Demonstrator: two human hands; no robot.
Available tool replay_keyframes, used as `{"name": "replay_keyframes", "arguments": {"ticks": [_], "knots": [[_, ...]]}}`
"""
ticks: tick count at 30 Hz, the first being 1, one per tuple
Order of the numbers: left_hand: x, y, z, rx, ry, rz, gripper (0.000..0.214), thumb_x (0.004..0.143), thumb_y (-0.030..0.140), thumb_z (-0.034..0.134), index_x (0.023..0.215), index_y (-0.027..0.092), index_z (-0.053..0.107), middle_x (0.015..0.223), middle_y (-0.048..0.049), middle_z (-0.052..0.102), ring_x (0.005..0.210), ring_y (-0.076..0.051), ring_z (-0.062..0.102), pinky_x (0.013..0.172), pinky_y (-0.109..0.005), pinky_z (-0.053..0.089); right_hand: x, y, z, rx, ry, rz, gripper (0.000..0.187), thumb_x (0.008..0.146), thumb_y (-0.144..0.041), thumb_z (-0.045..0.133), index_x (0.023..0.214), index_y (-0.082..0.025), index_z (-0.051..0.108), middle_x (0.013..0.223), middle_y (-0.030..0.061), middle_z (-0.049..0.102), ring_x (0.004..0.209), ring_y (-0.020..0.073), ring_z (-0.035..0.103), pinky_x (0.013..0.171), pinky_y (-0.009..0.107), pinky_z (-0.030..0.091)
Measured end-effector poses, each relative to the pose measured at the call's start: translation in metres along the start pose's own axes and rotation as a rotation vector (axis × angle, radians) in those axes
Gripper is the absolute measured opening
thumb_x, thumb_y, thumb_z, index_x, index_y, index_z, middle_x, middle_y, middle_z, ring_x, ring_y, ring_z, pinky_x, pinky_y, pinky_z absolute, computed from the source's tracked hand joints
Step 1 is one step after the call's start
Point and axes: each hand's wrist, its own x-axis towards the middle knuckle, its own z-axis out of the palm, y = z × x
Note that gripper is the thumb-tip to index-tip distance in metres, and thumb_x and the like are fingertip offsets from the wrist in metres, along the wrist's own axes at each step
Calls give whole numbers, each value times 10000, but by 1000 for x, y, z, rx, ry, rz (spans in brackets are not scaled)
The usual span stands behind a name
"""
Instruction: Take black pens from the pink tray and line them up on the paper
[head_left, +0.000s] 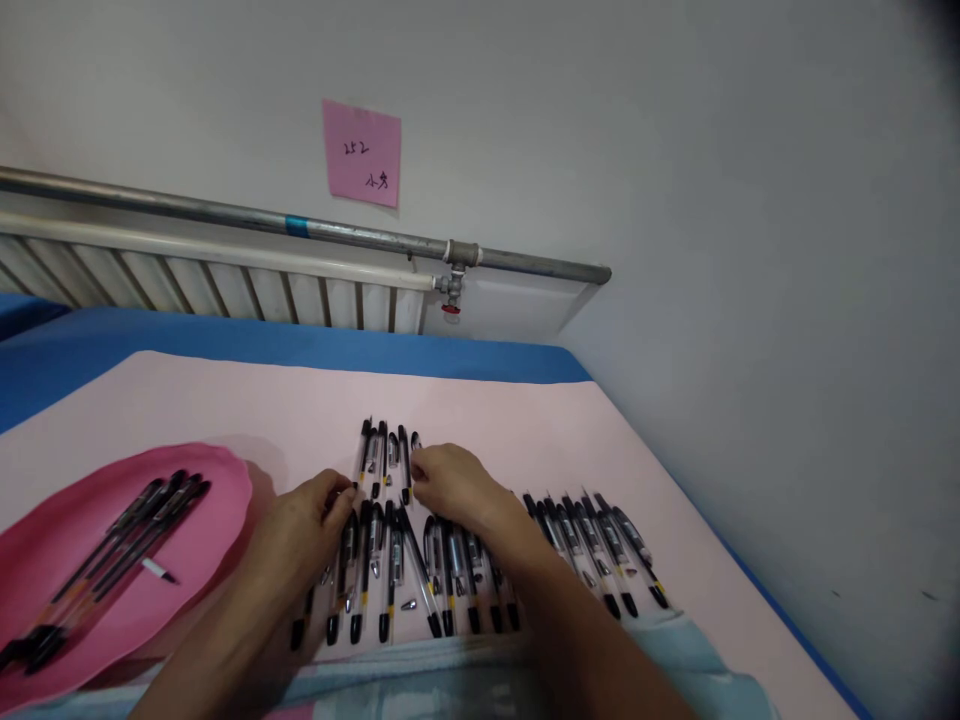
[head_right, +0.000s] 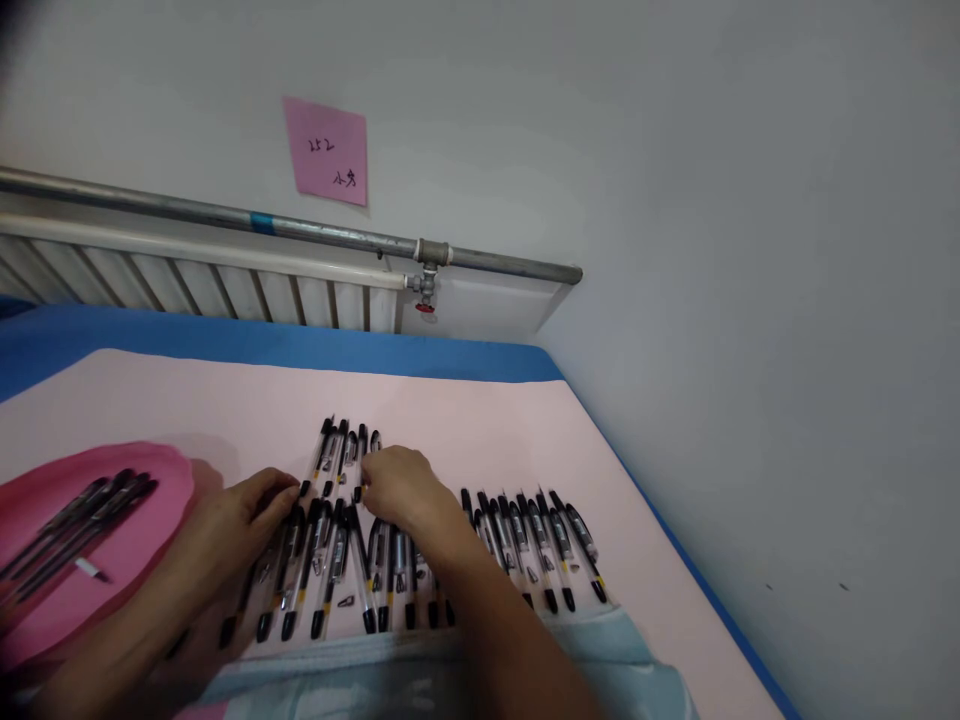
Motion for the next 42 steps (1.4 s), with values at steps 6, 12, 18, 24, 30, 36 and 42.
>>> {"name": "replay_keyframes", "arguments": {"ticks": [6, 12, 18, 24, 30, 36, 42], "knots": [[2, 0, -1, 27, -2, -16, 289, 801, 379, 350, 845, 220, 587, 783, -29, 685, 739, -189, 615, 637, -266, 411, 2, 14, -8, 84, 145, 54, 164, 704, -111, 462, 745, -186, 602, 770, 24, 625, 679, 123, 524, 541, 217, 288], [1, -1, -1, 37, -6, -3, 292, 800, 388, 346, 832, 216, 579, 746, -37, 675, 694, -193, 606, 612, -278, 403, 1, 13, -8, 121, -103, 85, 126, 597, -142, 587, 709, -197, 610, 750, 11, 622, 667, 132, 533, 507, 204, 285], [0, -1, -2, 26, -16, 3, 299, 796, 389, 341, 823, 212, 580, 752, -39, 673, 702, -196, 605, 617, -284, 402, 5, 12, 1, 97, -28, 51, 141, 648, -121, 521, 723, -193, 615, 764, 20, 626, 682, 132, 529, 529, 210, 293], [1, 0, -1, 31, -19, -3, 297, 801, 391, 343, 827, 212, 579, 773, -45, 679, 718, -199, 609, 616, -281, 400, 6, 16, -4, 143, 63, 131, 150, 765, -232, 482, 780, -174, 619, 771, 47, 632, 682, 144, 538, 557, 225, 324], [2, -2, 0, 51, -25, 1, 275, 812, 378, 342, 819, 222, 568, 778, -40, 679, 727, -193, 616, 616, -268, 401, 14, 20, 5, 212, 137, 173, 226, 768, -129, 442, 876, -167, 637, 857, 54, 647, 766, 140, 567, 661, 216, 372], [2, -4, 2, 53, -36, 5, 290, 816, 386, 328, 825, 217, 564, 782, -41, 675, 726, -191, 608, 620, -272, 398, 17, 19, 8, 266, 105, 212, 253, 764, -123, 476, 953, -180, 634, 837, 47, 651, 710, 133, 587, 643, 218, 397], [3, -4, 1, 63, -40, -4, 292, 816, 382, 329, 835, 210, 564, 800, -51, 671, 744, -198, 601, 637, -282, 397, 16, 15, 8, 311, 53, 262, 247, 753, -131, 482, 951, -195, 616, 809, 35, 647, 565, 115, 566, 537, 216, 391]]}}
